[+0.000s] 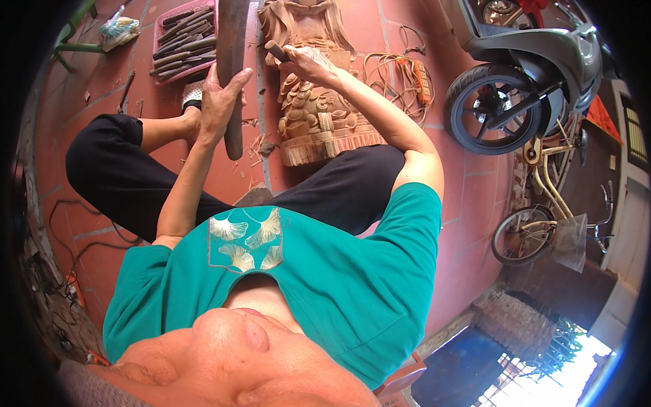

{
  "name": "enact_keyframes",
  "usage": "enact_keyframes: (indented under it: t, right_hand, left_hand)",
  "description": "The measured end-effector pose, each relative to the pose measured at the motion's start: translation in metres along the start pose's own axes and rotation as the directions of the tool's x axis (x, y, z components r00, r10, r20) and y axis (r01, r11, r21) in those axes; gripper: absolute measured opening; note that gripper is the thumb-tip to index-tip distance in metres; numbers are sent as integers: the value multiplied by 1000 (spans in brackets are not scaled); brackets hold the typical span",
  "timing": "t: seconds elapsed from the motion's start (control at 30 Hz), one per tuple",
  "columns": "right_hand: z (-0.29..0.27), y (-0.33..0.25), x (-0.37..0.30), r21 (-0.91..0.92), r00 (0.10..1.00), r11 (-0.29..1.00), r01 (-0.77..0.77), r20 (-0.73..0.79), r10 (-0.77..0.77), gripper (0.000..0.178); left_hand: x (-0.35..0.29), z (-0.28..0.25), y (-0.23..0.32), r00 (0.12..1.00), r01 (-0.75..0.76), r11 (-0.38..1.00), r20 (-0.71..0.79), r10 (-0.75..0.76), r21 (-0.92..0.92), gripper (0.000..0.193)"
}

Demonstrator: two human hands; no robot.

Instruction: The person carves a wooden block using a chisel and mallet while sitting on the floor. They repeatedly strike the chisel to shape the wood, producing wood shavings.

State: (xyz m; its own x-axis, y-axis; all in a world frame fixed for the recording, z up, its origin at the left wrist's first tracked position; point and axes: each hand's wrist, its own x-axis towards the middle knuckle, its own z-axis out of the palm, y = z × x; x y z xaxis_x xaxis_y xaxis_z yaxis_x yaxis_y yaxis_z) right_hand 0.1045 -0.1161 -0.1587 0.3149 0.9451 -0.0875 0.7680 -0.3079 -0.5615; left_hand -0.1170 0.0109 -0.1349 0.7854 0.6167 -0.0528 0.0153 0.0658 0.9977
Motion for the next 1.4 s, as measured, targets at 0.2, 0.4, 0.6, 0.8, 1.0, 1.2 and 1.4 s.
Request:
enact_keyframes:
  t: [0.2,0.4,0.6,0.8,1.0,1.2,1.4]
  right_hand:
    - [1,12,3,-64,1000,998,11,-10,-12,31]
    - [-11,45,1,-164,940,980,-115,-337,54,36]
    - [-17,35,-1,162,912,969,-187,-337,233,40]
    - [-4,58,-7,240,911,954,-179,-327,253,38]
    - [-4,45,-14,306,903,945,-113,-365,227,36]
    - [3,52,-24,410,904,905,-112,-337,265,28]
    - [7,54,-43,288,939,958,16,-334,85,26]
  left_hand:
    - [3,-2,-21,985,73,997,152,-77,37,42]
    - [1,-2,-8,989,120,991,90,-115,-51,40]
    - [0,5,-22,986,112,993,129,-105,-45,39]
    - [-1,9,-17,982,97,995,163,-100,24,39]
    - [-2,7,-18,978,112,993,174,-118,45,43]
    - [-3,10,-20,976,108,993,184,-114,41,47]
    - [-4,10,-21,977,108,993,180,-114,41,47]
